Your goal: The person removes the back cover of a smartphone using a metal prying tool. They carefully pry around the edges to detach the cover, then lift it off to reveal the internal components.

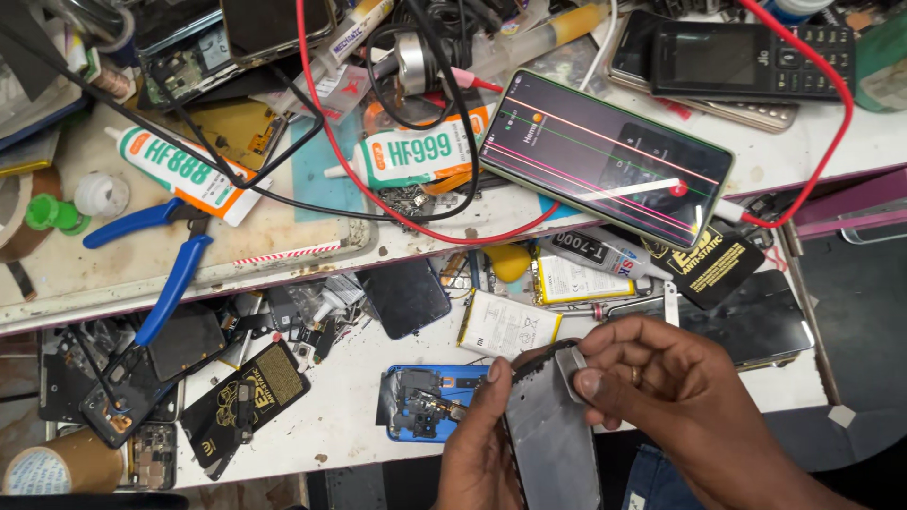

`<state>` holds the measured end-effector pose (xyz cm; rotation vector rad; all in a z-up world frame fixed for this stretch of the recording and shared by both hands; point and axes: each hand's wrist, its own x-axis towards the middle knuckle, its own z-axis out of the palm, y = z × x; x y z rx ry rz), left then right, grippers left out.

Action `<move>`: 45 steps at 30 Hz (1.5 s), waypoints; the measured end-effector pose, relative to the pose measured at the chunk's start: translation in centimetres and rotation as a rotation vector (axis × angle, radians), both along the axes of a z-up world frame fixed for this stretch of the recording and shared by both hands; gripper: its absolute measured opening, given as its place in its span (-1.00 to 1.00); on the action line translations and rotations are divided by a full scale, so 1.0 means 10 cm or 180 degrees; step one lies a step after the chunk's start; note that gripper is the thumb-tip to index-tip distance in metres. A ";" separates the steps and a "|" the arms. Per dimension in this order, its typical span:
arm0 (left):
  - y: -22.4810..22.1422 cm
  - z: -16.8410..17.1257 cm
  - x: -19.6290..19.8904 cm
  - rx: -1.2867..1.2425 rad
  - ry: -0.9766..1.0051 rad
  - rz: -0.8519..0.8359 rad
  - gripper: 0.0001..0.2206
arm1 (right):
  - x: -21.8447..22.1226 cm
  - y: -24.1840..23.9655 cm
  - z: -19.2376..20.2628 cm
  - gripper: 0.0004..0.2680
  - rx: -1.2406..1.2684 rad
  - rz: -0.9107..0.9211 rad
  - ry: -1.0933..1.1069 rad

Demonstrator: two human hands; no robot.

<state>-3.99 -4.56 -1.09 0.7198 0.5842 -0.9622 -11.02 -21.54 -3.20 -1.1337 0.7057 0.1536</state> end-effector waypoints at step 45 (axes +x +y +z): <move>0.32 0.03 0.57 0.0394 -0.0032 0.0303 -0.32 | 0.32 -0.31 0.10 -0.80 -0.1033 0.0550 -0.0190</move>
